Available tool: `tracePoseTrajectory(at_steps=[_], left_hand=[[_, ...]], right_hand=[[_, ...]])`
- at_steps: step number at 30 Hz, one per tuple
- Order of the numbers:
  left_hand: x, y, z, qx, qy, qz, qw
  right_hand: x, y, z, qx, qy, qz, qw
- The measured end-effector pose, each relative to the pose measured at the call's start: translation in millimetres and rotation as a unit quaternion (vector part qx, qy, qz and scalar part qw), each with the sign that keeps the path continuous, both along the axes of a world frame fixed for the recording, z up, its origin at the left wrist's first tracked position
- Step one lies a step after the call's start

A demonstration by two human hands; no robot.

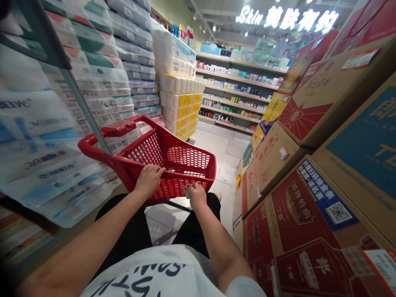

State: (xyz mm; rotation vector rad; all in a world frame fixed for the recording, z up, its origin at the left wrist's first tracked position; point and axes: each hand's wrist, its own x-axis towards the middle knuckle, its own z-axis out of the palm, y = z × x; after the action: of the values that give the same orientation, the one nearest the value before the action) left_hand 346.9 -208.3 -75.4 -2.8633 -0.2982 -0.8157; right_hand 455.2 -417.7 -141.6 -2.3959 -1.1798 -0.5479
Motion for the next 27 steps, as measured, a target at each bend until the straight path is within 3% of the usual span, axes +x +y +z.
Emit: tracePoseTrajectory(at_steps=[4,9,16,21,27], left_hand=[[0,-5,4.7,-0.013,0.005,0.009,1.0],[5,-15,-0.8,-0.016,0.008,0.04,0.999],[8,-23,-8.9,-0.027,0.009,0.035,0.999],[7,-21,-7.9,-0.017,0.015,0.035,0.999],[5,-22,-6.3,-0.022,0.014,0.036,0.999]], right_hand=[[1,-1,2.2,0.067,-0.033,0.005,0.997],[4,-5,3.9,0.026,-0.028,-0.002,0.999],[9,-11,-4.9,0.034,-0.008,-0.008,0.999],[13,-19,-15.2,0.102,0.041,-0.007,0.994],[23,-30,-24.6,0.125,0.07,-0.002,0.99]])
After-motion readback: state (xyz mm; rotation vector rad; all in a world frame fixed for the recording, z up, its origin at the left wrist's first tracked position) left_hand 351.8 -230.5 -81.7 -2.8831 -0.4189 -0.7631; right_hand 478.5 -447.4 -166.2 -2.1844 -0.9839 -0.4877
